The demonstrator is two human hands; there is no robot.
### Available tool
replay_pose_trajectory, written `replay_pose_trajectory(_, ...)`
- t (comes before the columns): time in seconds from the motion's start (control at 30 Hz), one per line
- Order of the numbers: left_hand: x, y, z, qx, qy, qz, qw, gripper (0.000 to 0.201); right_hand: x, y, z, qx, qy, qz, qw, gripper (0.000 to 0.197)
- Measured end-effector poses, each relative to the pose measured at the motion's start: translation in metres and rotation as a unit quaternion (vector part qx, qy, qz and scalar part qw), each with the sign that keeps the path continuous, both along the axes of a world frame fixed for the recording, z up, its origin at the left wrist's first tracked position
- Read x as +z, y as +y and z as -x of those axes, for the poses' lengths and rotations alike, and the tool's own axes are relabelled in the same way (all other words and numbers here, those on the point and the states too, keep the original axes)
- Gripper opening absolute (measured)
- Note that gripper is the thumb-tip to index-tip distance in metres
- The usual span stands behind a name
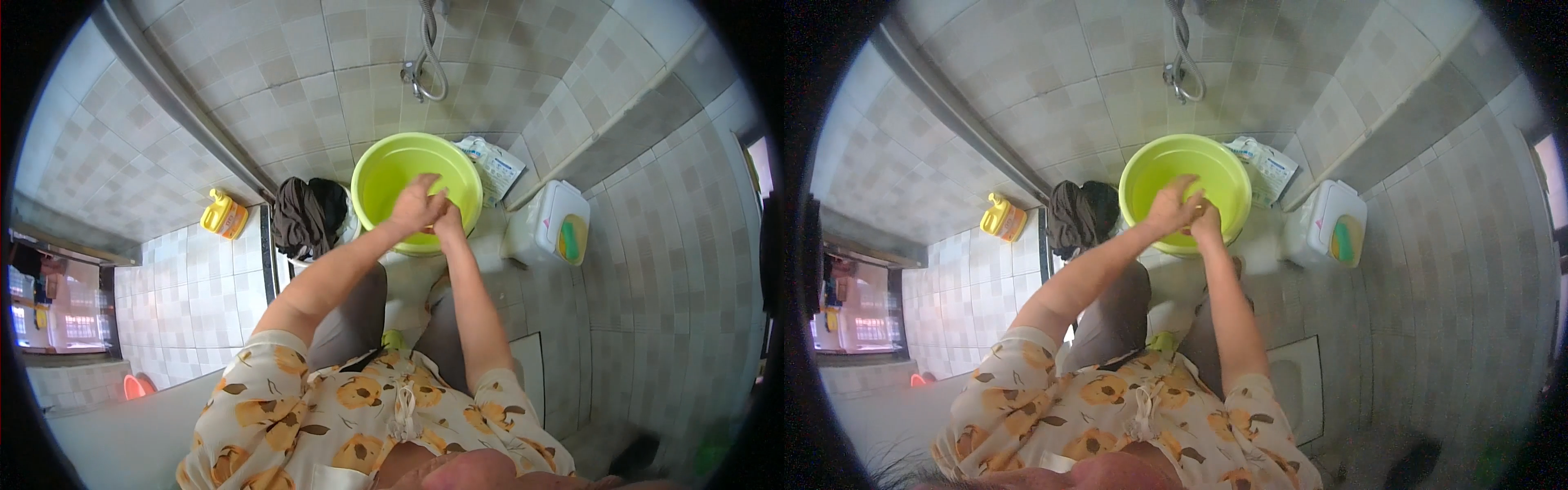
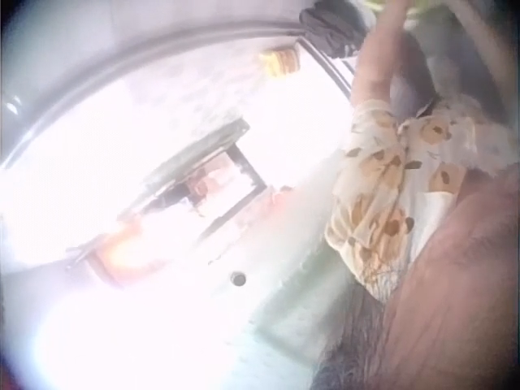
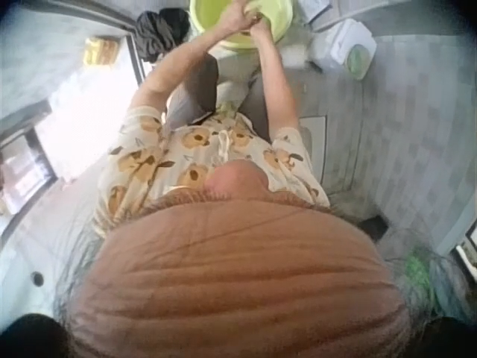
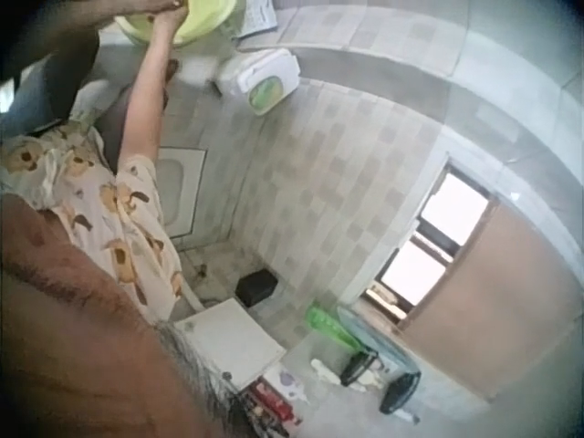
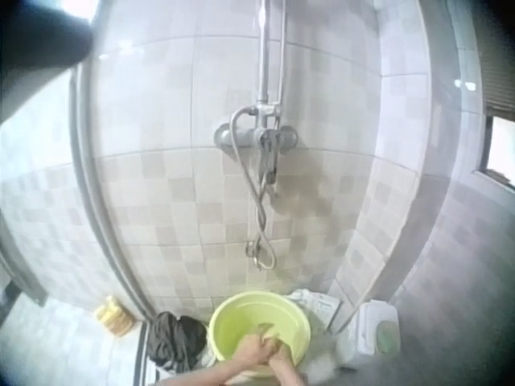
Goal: The person puts clothes into a bucket of water, pours detergent from a bottle into a small bowl, then adds the detergent to the bucket and washes the clothes by hand.
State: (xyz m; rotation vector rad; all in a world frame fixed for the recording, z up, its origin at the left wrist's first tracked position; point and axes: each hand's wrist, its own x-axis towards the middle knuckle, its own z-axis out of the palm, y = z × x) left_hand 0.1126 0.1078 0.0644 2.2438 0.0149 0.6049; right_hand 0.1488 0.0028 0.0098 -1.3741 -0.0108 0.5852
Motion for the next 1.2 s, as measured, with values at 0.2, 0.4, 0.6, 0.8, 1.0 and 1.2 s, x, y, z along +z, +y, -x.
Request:
replay_pose_trajectory(0.2, 0.047, 0.094, -0.112, 0.12, -0.105, -0.178, 0.971, 0.06, 0.027, -0.007, -0.007, -0.038, -0.081, 0.072, 0.993, 0.034)
replay_pose_trajectory(0.4, 0.092, 0.148, -0.181, 0.023, -0.116, -0.351, 0.929, 0.035, 0.029, -0.001, -0.038, -0.052, -0.149, 0.07, 0.985, 0.035)
replay_pose_trajectory(0.6, 0.113, 0.16, -0.188, -0.082, -0.083, -0.44, 0.89, 0.028, 0.036, 0.022, -0.068, -0.042, -0.131, 0.07, 0.988, 0.033)
replay_pose_trajectory(0.8, 0.108, 0.143, -0.193, -0.047, -0.077, -0.372, 0.924, 0.024, 0.042, 0.044, -0.069, -0.051, -0.116, 0.081, 0.989, 0.032)
replay_pose_trajectory(1.0, 0.115, 0.127, -0.192, 0.004, -0.02, -0.343, 0.939, 0.023, 0.031, 0.053, -0.07, -0.06, -0.118, 0.1, 0.986, 0.032)
replay_pose_trajectory(1.2, 0.088, 0.143, -0.174, 0.008, -0.119, -0.239, 0.964, 0.025, 0.015, 0.055, -0.073, -0.044, -0.111, 0.108, 0.987, 0.031)
